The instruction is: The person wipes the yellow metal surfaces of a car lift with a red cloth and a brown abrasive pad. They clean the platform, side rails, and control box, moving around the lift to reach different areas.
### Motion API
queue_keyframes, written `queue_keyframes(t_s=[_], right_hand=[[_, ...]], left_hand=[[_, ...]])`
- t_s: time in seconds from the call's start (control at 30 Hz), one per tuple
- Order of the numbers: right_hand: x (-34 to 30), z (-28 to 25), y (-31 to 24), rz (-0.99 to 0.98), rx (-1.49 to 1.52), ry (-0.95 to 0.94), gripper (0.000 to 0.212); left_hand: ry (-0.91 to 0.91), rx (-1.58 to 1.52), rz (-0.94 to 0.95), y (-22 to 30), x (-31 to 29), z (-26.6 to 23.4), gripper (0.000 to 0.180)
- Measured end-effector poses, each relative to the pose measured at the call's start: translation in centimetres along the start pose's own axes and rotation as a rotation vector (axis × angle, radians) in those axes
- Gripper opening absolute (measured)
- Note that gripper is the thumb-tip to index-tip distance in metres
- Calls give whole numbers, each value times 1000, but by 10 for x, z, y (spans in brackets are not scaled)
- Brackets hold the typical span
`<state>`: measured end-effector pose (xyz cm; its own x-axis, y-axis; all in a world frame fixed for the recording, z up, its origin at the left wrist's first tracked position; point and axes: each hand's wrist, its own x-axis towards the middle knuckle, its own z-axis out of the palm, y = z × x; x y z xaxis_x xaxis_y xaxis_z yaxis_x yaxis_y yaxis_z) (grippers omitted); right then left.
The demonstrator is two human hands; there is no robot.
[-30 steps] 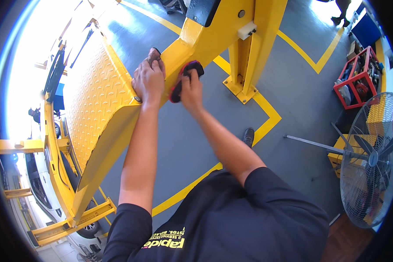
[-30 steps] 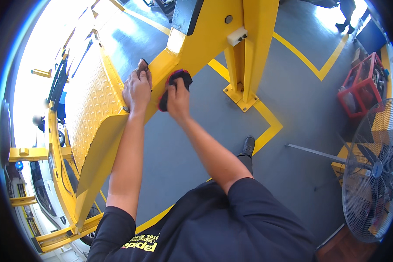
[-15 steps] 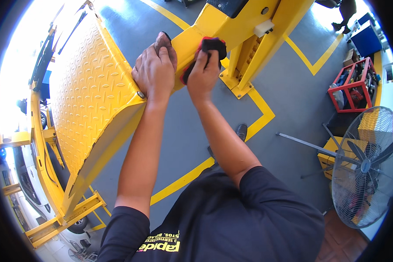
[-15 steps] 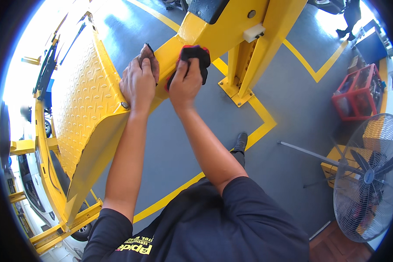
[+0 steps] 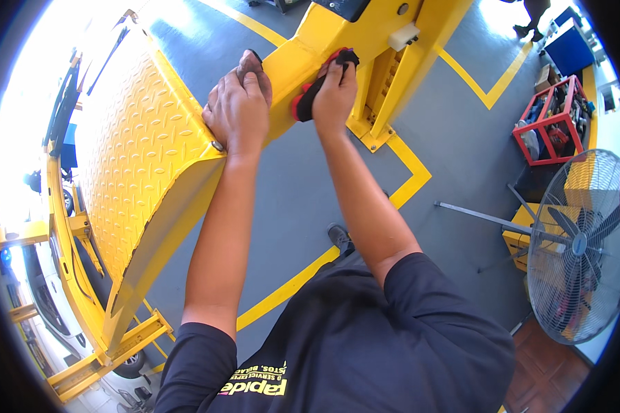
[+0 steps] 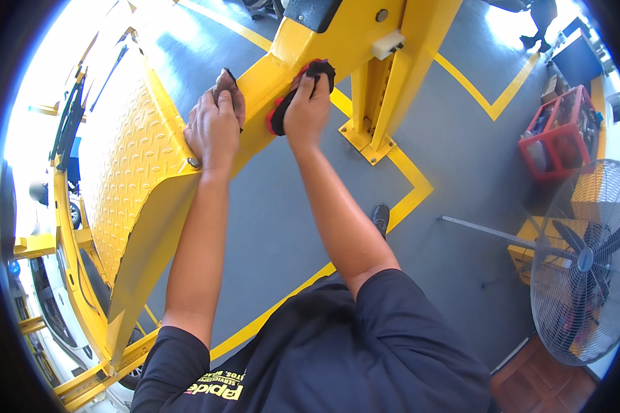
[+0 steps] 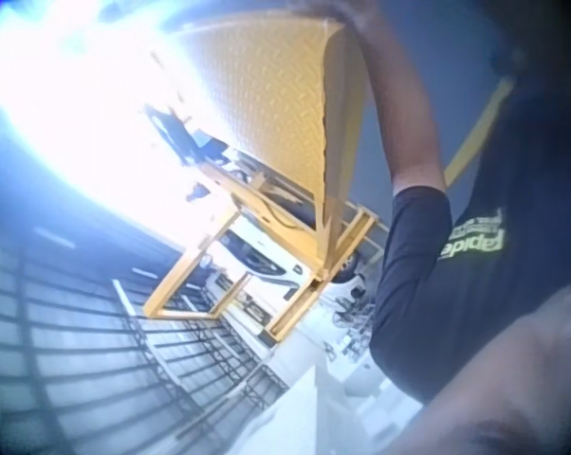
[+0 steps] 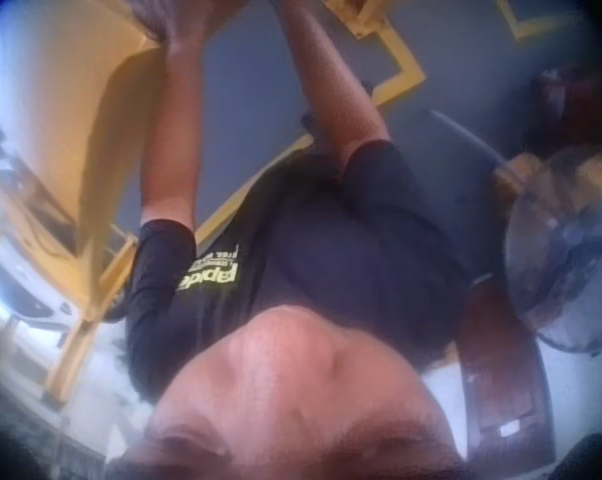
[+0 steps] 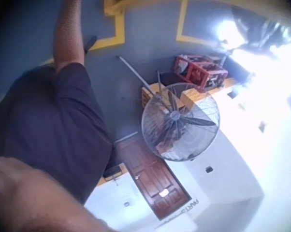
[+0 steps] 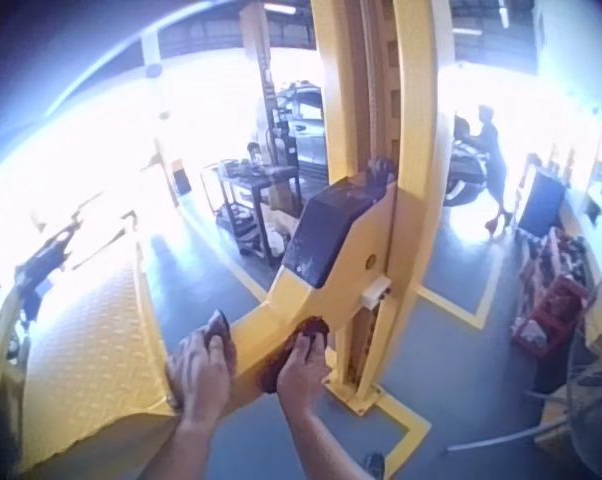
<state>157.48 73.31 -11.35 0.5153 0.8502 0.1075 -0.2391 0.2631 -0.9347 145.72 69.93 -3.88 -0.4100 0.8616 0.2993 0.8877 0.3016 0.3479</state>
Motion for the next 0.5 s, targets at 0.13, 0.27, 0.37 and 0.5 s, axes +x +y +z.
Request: queue_keyframes(t_s=[0.13,0.27,0.37,0.5], right_hand=[[-66,17,7,-57,-101,5,16],[-115,8,41,-120,-195,-167,17],[-112,4,51,-61,-205,-223,16],[-101,4,54,49,-109,-158,18]], left_hand=[[10,20,14,-5,2,3,47],[25,35,35,-8,3,6,48],[8,49,32,-9,2,5,48],[28,67,49,-9,0,5,50]])
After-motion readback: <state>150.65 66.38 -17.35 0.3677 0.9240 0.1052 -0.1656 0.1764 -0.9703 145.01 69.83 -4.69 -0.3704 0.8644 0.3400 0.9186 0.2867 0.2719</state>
